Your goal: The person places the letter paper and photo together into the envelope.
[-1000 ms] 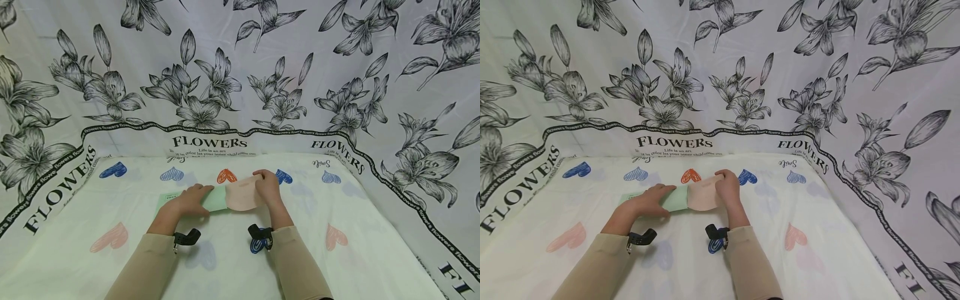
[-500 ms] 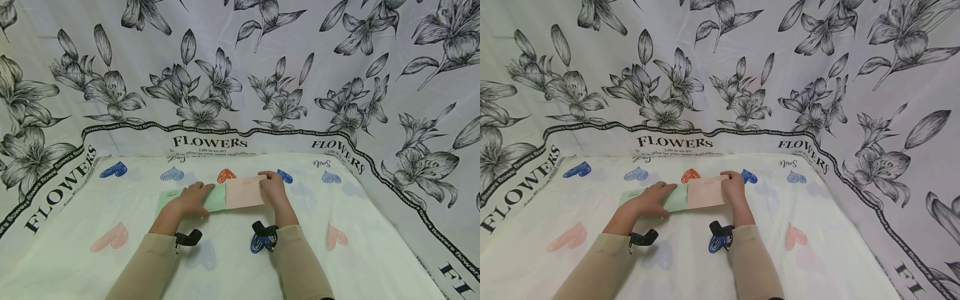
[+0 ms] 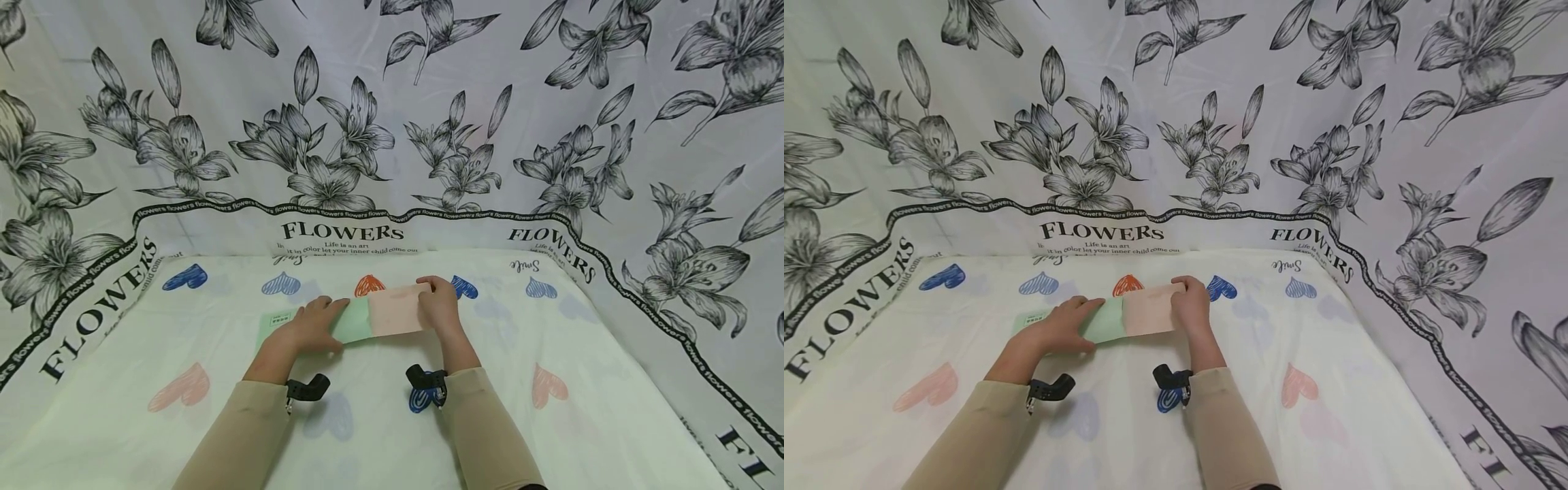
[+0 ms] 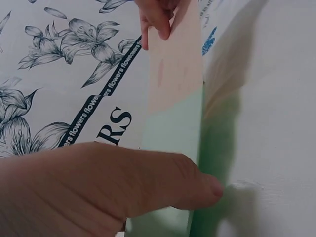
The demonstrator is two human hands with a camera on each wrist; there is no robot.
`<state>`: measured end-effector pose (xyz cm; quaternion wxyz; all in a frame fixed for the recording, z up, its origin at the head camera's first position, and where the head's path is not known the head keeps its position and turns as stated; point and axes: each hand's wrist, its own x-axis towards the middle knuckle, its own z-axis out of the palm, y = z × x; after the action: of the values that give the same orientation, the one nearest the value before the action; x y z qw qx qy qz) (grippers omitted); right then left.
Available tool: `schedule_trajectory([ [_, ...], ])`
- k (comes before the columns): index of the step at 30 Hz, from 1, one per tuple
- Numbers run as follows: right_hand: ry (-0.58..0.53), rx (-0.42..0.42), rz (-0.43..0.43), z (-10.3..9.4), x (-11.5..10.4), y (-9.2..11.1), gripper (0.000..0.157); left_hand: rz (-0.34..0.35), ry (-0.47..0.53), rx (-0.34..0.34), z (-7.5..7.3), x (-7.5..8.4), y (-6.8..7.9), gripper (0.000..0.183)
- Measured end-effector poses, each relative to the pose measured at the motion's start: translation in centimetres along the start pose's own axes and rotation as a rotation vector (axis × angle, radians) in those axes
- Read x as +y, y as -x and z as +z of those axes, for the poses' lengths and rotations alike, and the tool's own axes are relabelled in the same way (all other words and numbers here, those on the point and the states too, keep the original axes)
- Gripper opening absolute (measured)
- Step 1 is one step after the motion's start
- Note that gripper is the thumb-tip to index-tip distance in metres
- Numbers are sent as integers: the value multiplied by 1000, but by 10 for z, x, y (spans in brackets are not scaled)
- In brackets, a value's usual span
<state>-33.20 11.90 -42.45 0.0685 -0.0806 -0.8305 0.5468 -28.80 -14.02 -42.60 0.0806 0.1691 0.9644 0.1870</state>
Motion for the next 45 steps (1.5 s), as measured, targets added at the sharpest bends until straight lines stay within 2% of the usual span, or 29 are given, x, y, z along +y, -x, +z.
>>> schedule_trajectory([
  [11,71,-86,88,-5,-1,2,41,-27,-21,6,2,-1,-1,96],
  [15,88,-120,91,-6,1,0,40,-35,-47,7,5,0,-2,100],
  [25,107,-175,95,-6,5,-3,39,-5,-68,21,7,6,-1,103],
  [29,186,-210,80,-9,6,-1,45,-2,-62,9,7,7,-1,99],
  [34,373,-214,83,-19,6,4,59,5,-67,-7,7,6,-2,96],
  [36,461,-222,74,-23,6,6,55,6,-68,-13,6,6,-2,95],
  [39,550,-256,54,-23,5,7,41,9,-67,-22,6,5,-3,94],
  [43,564,-309,37,-14,5,7,31,10,-68,-32,6,4,-3,93],
  [45,560,-323,33,-11,4,8,34,9,-62,-34,7,3,-3,93],
])
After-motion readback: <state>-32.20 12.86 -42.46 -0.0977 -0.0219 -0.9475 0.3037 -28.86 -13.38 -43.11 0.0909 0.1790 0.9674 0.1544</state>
